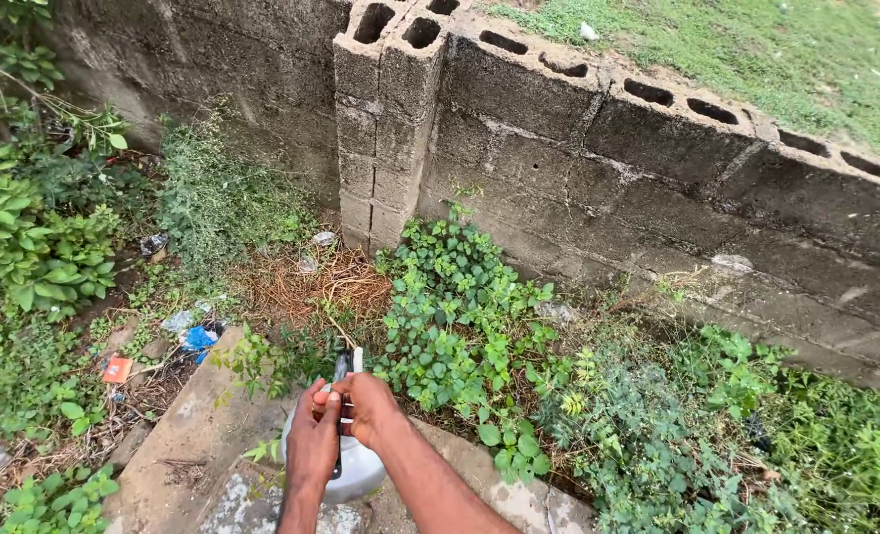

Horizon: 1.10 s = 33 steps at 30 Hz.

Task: Spraying plants in an outdoor garden area using a hand-pumped pressure sprayer.

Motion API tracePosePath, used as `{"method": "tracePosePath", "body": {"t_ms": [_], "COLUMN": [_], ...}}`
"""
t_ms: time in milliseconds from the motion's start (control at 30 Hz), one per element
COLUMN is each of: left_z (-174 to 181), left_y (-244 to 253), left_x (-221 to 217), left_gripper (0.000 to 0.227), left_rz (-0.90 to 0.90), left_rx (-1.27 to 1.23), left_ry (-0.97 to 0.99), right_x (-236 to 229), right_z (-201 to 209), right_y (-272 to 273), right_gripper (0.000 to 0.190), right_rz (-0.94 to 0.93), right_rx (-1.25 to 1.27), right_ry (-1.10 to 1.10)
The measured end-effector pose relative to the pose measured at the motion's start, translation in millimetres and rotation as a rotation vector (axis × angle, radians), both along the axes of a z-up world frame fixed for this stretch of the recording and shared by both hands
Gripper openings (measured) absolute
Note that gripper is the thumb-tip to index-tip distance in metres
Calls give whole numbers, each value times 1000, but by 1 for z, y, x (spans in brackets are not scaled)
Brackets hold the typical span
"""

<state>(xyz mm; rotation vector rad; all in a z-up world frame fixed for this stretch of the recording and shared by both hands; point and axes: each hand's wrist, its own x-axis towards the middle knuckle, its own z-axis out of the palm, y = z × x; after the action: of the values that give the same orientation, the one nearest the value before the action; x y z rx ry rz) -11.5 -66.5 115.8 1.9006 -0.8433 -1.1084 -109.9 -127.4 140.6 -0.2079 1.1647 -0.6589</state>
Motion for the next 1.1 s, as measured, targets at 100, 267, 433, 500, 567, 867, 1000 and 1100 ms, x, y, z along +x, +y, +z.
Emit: {"method": "tracePosePath", "body": {"t_ms": [100,267,433,500,567,867,1000,1100], "left_z": [-6,-4,4,19,40,26,63,43], "left_y": [-3,-10,-24,-30,-39,-62,-68,-76], "left_x": [4,8,9,9,9,28,24,34], "left_gripper": [57,56,52,48,45,43,44,43], "left_rz": [-18,-82,-65,-101,-133,-260,-330,-397], "left_rx": [70,139,105,119,159,114,179,137], "left_ry": [-27,-89,50,-16,-78,-322,-485,-550], "right_x": [0,2,-1,-3,-6,0,6,5], "right_z": [5,-16,-20,-27,-3,-6,-8,-4], "right_y": [-2,-25,-43,-50,-53,-45,-45,-44], "right_gripper": [23,21,17,16,13,5,6,6], "right_rz": [131,319,418,536,511,253,263,240], "right_rx": [-71,-87,-90,-272,-263,-260,-256,-217], "right_ry": [-8,110,111,229,199,32,88,53]}}
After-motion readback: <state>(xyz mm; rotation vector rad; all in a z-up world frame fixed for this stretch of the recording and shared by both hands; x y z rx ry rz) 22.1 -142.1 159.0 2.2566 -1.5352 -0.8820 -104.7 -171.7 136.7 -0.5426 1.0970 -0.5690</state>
